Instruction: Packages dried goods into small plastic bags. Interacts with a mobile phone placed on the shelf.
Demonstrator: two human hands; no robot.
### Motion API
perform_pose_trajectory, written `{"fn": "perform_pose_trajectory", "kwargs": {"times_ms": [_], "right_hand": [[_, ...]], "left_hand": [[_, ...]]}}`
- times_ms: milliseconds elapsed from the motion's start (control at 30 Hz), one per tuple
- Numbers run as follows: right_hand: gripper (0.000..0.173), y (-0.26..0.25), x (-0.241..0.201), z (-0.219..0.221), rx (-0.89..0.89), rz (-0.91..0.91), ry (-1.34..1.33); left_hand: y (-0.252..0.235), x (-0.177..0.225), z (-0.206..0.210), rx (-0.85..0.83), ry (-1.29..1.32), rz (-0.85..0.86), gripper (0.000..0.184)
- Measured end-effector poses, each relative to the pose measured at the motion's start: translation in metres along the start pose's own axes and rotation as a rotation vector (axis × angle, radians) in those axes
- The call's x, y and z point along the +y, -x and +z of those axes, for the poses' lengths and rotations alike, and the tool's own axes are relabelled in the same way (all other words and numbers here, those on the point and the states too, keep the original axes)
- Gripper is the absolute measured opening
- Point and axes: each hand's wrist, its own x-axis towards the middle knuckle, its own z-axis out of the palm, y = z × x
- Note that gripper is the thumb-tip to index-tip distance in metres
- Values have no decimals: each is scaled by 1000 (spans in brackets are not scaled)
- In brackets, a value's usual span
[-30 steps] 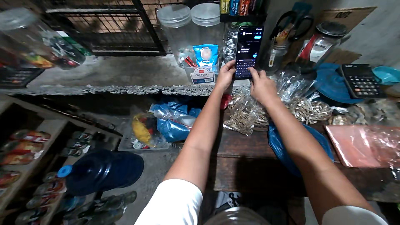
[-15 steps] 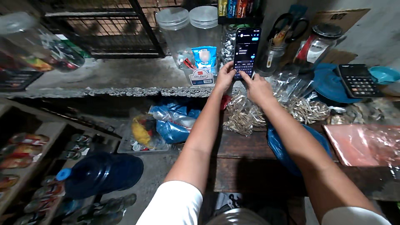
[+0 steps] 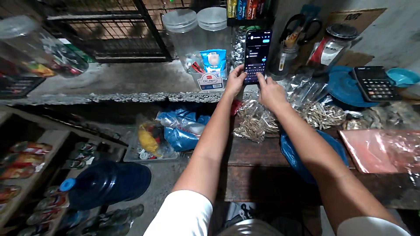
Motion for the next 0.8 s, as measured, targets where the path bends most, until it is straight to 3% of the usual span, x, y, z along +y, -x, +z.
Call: {"fn": "perform_pose_trajectory", "kwargs": {"times_ms": [300,800], "right_hand": [[53,1,15,1,73,31,-63],[60,1,13,0,57,36,-54]], "left_hand": [[-2,-4,-2,5,-27,13,41],[-5,-9,-4,-5,5,18,43]]}}
